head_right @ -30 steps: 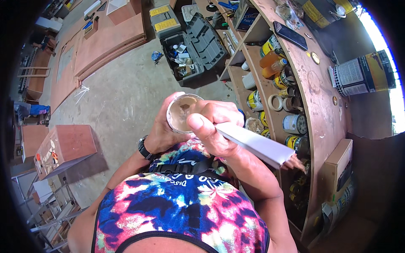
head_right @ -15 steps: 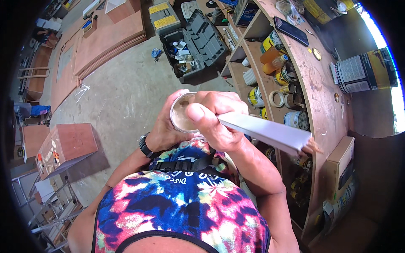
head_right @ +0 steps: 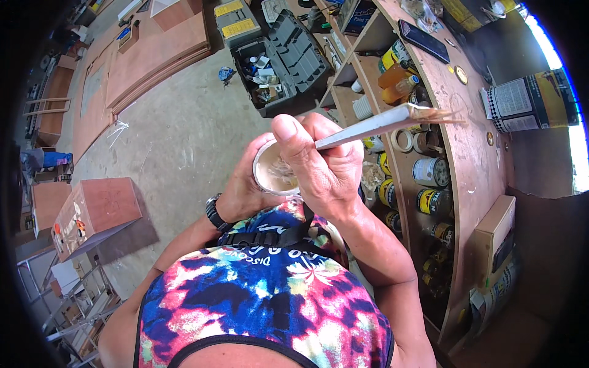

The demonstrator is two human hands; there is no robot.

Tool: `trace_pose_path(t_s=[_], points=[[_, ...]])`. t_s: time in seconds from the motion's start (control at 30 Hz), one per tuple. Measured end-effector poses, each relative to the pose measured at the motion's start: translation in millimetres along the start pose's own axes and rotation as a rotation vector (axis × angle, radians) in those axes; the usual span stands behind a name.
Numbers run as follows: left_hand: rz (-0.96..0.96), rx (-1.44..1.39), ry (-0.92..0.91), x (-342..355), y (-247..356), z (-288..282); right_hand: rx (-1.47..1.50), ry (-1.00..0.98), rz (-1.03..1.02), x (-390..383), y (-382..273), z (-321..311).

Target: The person mixes a substance in a cup using a wooden stick after pouring liquid from a large metal container.

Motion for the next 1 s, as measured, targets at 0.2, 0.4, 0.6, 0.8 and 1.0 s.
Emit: trace_pose_path(t_s=[0.2, 0.4, 0.6, 0.8, 1.0], points=[[-0.013, 0.001, 0.011, -2.0, -1.6, -2.2, -0.142, 0.027, -0.009, -7.8, -4.5, -7.3], [-0.004, -0.055, -0.039, -1.2, -2.1, -1.1, -0.045, 0.109, 0.046, -10.2, -5.0, -11.4], [-0.075, -0.292, -0.024, 4.4, 9.9, 2.0, 0.086, -0.005, -0.057, -6.8, -17.5, -2.9], [-0.052, -0.233, -0.034, 2.5, 8.8, 4.5, -0.010, -0.073, -0.185, 2.0, -9.2, 2.0], [-0.029, -0.288, -0.023, -1.2, 5.0, 4.7, 0.191, 0.111, -0.114, 15.5, -15.8, -8.1]])
Point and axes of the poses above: each hand's wrist, its own x-axis towards the middle knuckle, its own z-axis out of the palm, y = z × x, the point moved 4 cm from there along x, towards the middle knuckle, and after that the axes turned 9 degrees about x, right-handed, at the moved point
